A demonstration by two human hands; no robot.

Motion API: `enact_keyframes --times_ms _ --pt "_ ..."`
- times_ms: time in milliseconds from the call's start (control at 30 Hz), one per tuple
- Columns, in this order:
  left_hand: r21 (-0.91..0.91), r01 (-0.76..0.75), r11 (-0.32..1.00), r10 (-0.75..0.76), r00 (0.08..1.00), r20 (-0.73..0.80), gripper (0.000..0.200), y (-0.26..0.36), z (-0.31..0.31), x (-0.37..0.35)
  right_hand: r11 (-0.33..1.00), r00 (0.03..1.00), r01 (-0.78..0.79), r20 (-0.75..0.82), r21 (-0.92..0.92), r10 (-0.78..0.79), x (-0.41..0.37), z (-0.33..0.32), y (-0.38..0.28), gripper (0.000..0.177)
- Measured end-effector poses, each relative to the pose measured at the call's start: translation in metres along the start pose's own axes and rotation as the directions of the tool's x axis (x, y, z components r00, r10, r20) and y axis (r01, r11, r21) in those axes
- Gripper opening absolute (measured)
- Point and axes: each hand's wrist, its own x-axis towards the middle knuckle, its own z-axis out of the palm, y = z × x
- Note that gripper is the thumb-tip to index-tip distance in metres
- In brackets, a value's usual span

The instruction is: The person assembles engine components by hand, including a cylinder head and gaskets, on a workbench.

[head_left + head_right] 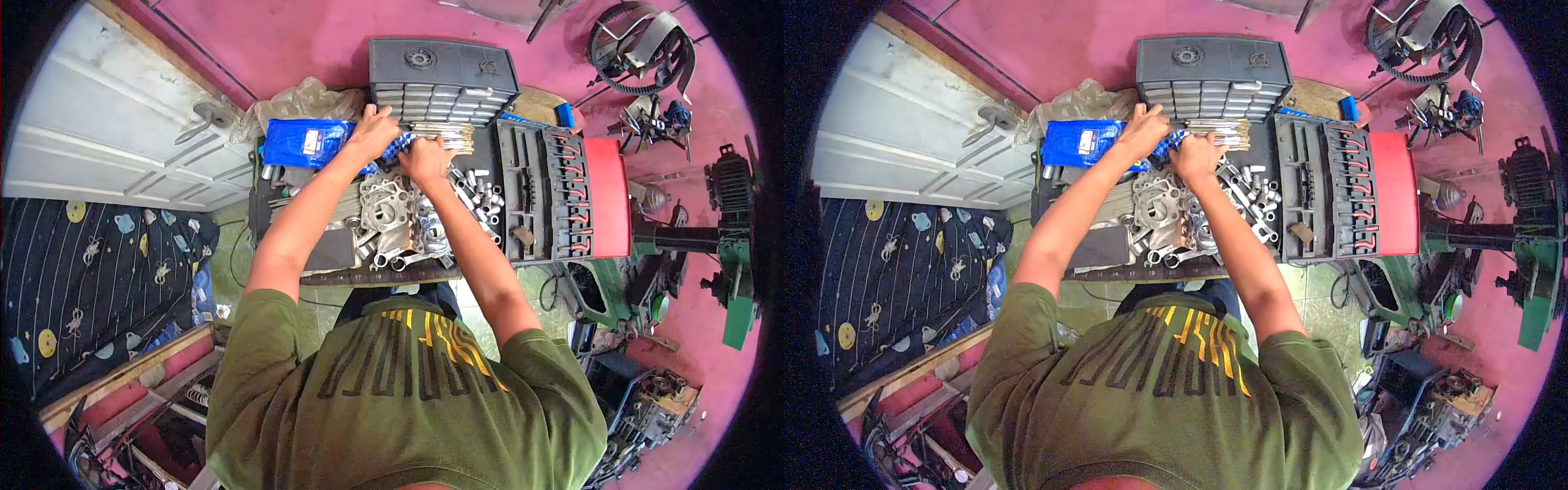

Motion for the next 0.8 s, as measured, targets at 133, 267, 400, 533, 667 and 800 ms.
enact_keyframes --times_ms 133,267,400,533,667,800 --pt "0.0 -0.041 0.999 0.041 0.999 0.017 0.017 0.0 -0.011 0.002 0.997 0.999 -0.033 0.042 0.077 0.029 0.004 -0.002 0.003 0.035" --pt "-0.064 0.014 0.998 -0.016 0.999 -0.037 0.018 0.01 -0.037 0.005 0.997 0.996 0.023 -0.093 0.068 -0.017 0.003 -0.005 0.019 0.03" --pt "-0.093 0.107 0.99 -0.125 0.968 -0.217 0.02 0.034 -0.074 0.009 0.991 0.959 0.107 -0.272 0.08 -0.082 -0.007 -0.057 0.036 0.025" --pt "-0.149 0.197 0.969 -0.237 0.911 -0.338 0.02 0.066 -0.124 0.028 0.958 0.792 0.286 -0.563 0.001 -0.236 -0.014 -0.112 0.061 0.016" --pt "-0.151 0.179 0.972 -0.231 0.847 -0.479 0.021 0.095 -0.182 0.055 0.95 0.698 0.301 -0.661 -0.08 -0.277 -0.02 -0.181 0.086 0.016" --pt "-0.194 0.158 0.968 -0.245 0.755 -0.609 0.019 0.113 -0.235 0.09 0.928 0.52 0.302 -0.778 -0.22 -0.353 -0.019 -0.249 0.105 0.02"
